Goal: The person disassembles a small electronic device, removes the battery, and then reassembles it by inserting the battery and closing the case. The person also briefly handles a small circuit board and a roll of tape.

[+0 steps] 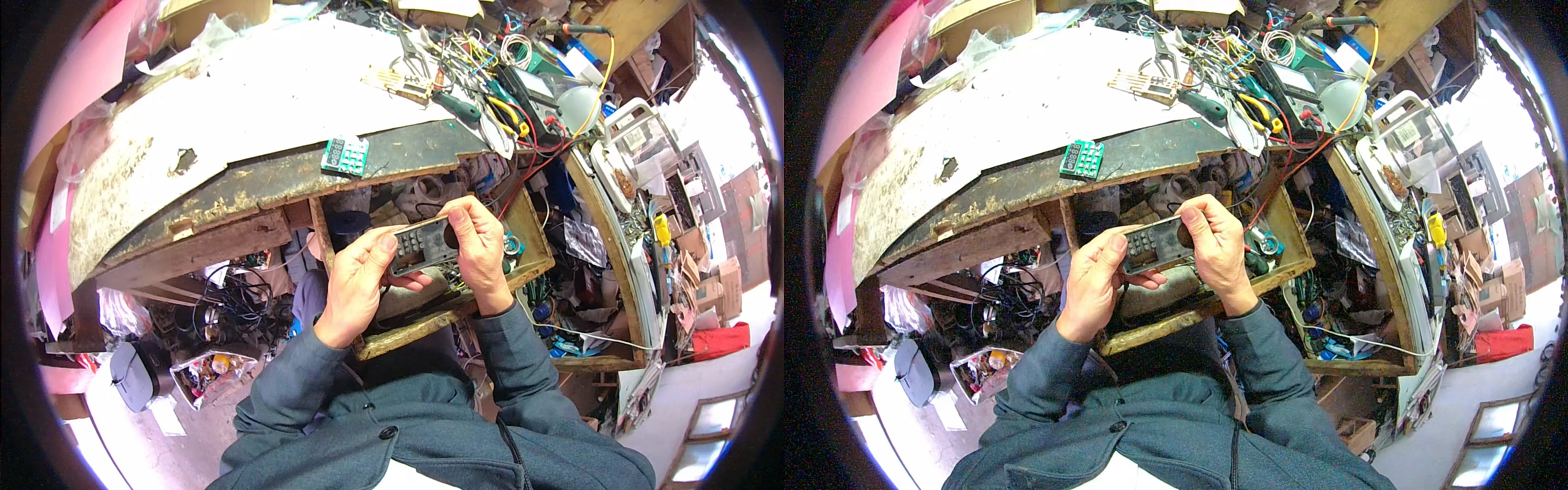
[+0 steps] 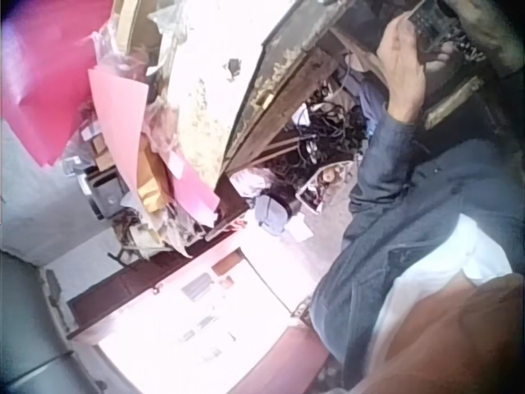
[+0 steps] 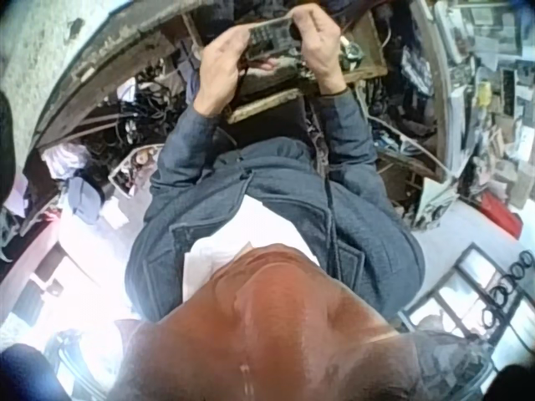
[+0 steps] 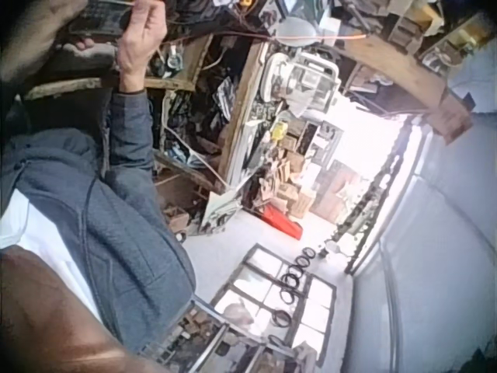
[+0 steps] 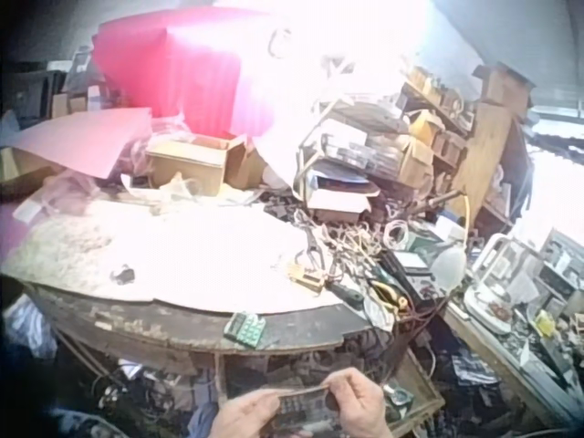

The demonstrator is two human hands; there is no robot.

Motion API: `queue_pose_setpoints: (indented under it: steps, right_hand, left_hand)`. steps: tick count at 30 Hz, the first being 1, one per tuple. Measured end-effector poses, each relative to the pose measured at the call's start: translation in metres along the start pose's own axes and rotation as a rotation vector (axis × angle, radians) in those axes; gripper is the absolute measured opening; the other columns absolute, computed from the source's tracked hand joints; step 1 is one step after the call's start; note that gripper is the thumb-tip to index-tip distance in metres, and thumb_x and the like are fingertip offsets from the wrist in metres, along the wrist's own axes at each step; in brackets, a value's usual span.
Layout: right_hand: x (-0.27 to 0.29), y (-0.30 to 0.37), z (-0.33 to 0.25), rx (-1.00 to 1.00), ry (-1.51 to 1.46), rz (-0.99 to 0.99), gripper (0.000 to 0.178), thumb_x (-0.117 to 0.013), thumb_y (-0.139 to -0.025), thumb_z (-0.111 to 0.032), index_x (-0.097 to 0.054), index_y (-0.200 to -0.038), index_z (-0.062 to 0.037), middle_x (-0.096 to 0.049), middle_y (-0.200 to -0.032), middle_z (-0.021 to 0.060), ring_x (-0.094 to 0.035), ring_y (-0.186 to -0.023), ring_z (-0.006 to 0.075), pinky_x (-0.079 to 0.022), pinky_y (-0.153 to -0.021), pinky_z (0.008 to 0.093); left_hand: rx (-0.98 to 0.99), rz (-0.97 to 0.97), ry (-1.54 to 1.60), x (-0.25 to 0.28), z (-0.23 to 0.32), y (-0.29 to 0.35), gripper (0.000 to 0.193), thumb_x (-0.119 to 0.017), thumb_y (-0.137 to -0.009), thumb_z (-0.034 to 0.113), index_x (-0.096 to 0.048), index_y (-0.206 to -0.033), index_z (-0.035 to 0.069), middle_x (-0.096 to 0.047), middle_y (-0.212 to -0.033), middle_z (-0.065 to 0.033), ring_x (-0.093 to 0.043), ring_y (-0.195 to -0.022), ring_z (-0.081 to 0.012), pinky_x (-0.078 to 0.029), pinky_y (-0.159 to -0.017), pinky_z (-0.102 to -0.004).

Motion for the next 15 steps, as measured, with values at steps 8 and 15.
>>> queue_pose_setpoints:
  steps: [8,15]
  right_hand:
    - [-0.002,-0.003,0.015,-0.114,-0.133,0.054,0.023,-0.06,-0.105,-0.024,-0.067,-0.098,-0.0025,-0.063,-0.084,-0.0047,-0.051,-0.076,0.0029,-0.042,-0.068,0.0207]
    - [-0.001,0.001,0.011,-0.188,-0.223,0.068,0.022,-0.059,-0.106,-0.022,-0.069,-0.1,-0.003,-0.066,-0.088,-0.0038,-0.054,-0.079,0.0028,-0.044,-0.07,0.0199]
  left_hand:
    - [-0.007,0.012,0.139,0.002,-0.007,-0.006,0.053,-0.055,-0.105,0.034,-0.044,-0.143,-0.002,-0.067,-0.118,-0.0178,-0.074,-0.09,-0.0281,-0.062,-0.078,-0.0361]
    - [0.028,-0.026,0.033,-0.003,-0.01,-0.006,0.066,-0.063,-0.096,-0.003,-0.029,-0.152,-0.001,-0.064,-0.123,-0.019,-0.073,-0.096,-0.0266,-0.062,-0.083,-0.0337]
Point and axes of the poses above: each hand's wrist, its own y-axis away from the middle knuckle, its own x-axis out of the back of the hand, z = x × y, the point moved 5 cm from there along -y, towards the middle knuckle
